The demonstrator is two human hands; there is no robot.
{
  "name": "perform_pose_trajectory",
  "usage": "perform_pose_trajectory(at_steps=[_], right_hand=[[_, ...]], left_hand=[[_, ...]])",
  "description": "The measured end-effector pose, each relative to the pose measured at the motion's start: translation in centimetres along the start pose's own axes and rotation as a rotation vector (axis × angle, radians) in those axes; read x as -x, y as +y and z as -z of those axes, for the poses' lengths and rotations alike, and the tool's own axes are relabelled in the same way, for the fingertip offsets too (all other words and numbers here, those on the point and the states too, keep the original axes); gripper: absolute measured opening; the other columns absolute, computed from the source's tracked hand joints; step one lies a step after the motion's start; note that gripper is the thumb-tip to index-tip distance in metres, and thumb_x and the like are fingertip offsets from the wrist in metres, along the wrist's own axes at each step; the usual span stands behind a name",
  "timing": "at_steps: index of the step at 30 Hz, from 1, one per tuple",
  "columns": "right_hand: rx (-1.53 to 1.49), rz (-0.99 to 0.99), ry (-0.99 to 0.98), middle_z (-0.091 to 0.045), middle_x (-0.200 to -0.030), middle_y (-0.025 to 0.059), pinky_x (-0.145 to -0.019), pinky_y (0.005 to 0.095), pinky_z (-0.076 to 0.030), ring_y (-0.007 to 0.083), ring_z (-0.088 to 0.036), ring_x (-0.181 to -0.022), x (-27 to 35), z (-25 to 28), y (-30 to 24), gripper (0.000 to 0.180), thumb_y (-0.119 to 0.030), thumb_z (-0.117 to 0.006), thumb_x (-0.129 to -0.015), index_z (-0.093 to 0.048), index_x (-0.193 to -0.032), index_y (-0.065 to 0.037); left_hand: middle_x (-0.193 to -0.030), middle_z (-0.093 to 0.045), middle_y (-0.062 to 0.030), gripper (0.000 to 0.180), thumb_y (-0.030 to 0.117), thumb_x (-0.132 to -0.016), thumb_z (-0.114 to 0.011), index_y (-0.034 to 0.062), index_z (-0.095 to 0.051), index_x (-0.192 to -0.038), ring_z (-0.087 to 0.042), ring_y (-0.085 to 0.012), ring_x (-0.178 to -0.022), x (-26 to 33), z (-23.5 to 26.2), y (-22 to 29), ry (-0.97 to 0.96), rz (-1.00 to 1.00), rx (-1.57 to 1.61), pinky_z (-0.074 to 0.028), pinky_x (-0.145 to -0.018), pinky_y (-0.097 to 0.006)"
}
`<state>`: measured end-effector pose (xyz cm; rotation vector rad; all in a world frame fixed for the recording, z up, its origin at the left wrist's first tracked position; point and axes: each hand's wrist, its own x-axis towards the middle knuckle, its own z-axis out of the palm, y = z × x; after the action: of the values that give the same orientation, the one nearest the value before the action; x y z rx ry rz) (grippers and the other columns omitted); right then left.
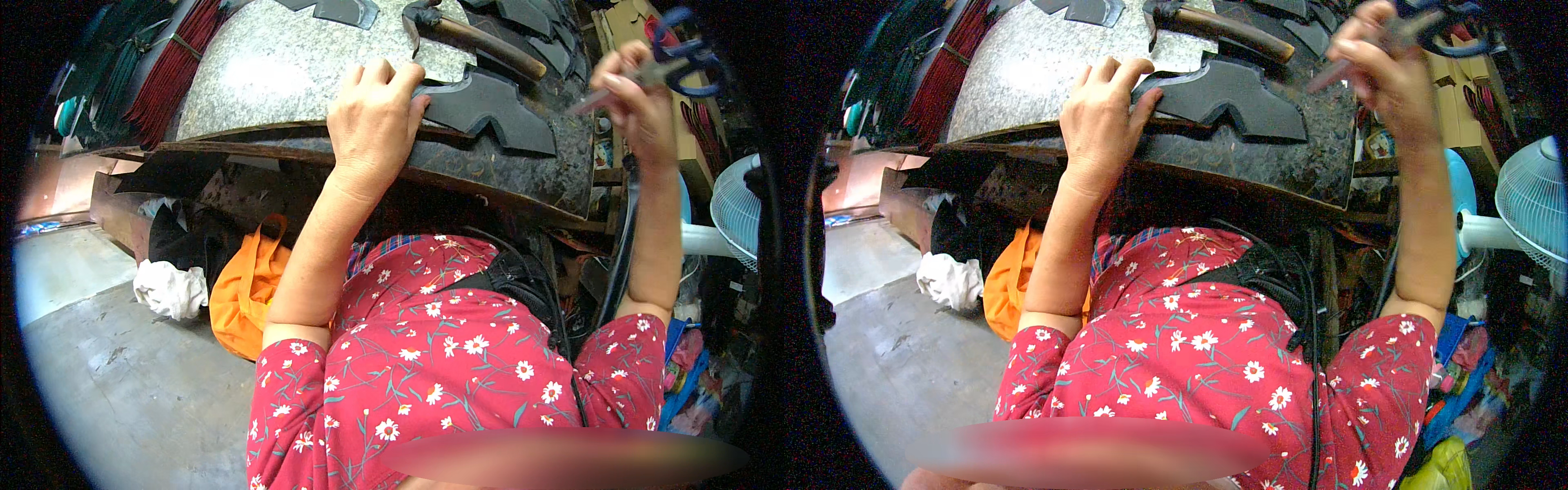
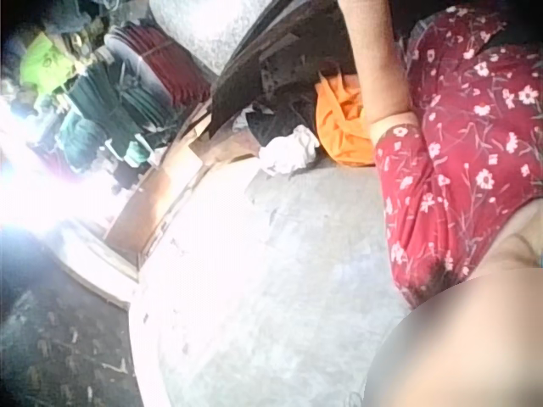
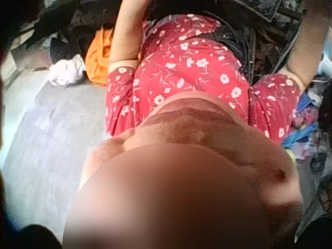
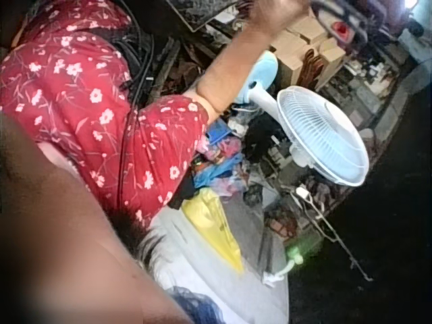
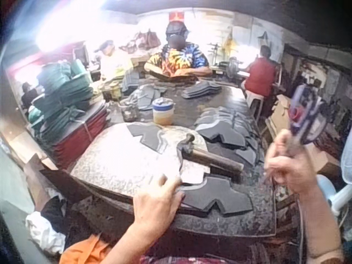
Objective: The person repeatedly cuts dark leather pieces using blue-handled scissors, then uses a hammer to tap the edges of each piece. The person handles multiple leather pieces one at a time, cutting and hammering them in sequence.
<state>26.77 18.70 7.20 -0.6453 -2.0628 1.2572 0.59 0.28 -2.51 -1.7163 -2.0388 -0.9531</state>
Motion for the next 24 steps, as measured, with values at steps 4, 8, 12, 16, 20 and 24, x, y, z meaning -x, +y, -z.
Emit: perform_pose_trajectory(at_steps=[4, 8, 12, 16, 20, 24], right_hand=[[-0.158, 0.106, 0.004, -0.068, -0.088, 0.0076, -0.044, 0.0180, -0.041, 0.0042, -0.052, -0.054, -2.0, -7.3, 1.1, 0.031, -0.015, -0.061, -0.096, -0.056, -0.124, -0.004], [-0.184, 0.094, 0.016, -0.065, -0.093, 0.0096, -0.058, 0.0243, -0.055, 0.0103, -0.063, -0.066, -2.7, -11.7, 1.9, 0.020, -0.009, -0.059, -0.098, -0.057, -0.116, -0.001], [-0.242, 0.193, -0.045, -0.056, -0.108, 0.0127, -0.073, 0.0296, -0.059, 0.0157, -0.067, -0.083, -1.4, -13.5, 3.2, 0.014, 0.000, -0.061, -0.094, -0.048, -0.095, -0.002], [-0.111, 0.330, 0.022, -0.061, -0.093, 0.0075, -0.071, 0.0263, -0.057, 0.0145, -0.066, -0.083, -0.5, -14.0, 3.9, 0.009, -0.002, -0.063, -0.089, -0.058, -0.097, -0.003], [0.109, 0.391, 0.023, -0.060, -0.096, 0.0118, -0.076, 0.0311, -0.054, 0.0213, -0.064, -0.086, -0.3, -13.8, 3.3, 0.009, 0.001, -0.062, -0.077, -0.058, -0.084, -0.002], [0.251, 0.494, -0.014, -0.057, -0.092, 0.0129, -0.074, 0.0343, -0.051, 0.0274, -0.061, -0.082, 0.1, -13.5, 2.4, 0.012, 0.001, -0.061, -0.070, -0.055, -0.080, -0.003]], left_hand=[[-0.087, -0.063, -0.0046, 0.019, 0.027, -0.077, -0.078, 0.0139, -0.068, -0.088, -0.059, -0.0275, -0.084, 0.3, 0.1, -0.3, 0.021, -0.041, 0.004, -0.051, -0.070, -0.038], [-0.090, -0.062, -0.0059, 0.020, 0.025, -0.075, -0.079, 0.0136, -0.068, -0.087, -0.058, -0.0279, -0.087, 0.4, -0.3, -0.4, 0.030, -0.023, 0.067, -0.050, -0.072, -0.037], [-0.092, -0.063, -0.0041, 0.023, 0.030, -0.079, -0.078, 0.0174, -0.074, -0.097, -0.056, -0.0274, -0.094, 0.4, -0.7, -0.1, 0.131, 0.040, 0.045, -0.045, -0.083, -0.039], [-0.101, -0.062, -0.0040, 0.027, 0.028, -0.079, -0.078, 0.0203, -0.075, -0.105, -0.052, -0.0273, -0.101, 0.4, -0.5, -0.2, 0.118, 0.031, 0.063, -0.041, -0.091, -0.039], [-0.100, -0.062, -0.0029, 0.021, 0.025, -0.080, -0.076, 0.0214, -0.076, -0.101, -0.052, -0.0264, -0.100, 0.7, -0.3, -0.3, 0.066, -0.014, 0.086, -0.041, -0.091, -0.038], [-0.096, -0.060, -0.0014, 0.015, 0.022, -0.077, -0.077, 0.0217, -0.074, -0.091, -0.052, -0.0271, -0.098, 0.6, -0.6, -0.2, 0.106, -0.061, 0.097, -0.043, -0.084, -0.040]])
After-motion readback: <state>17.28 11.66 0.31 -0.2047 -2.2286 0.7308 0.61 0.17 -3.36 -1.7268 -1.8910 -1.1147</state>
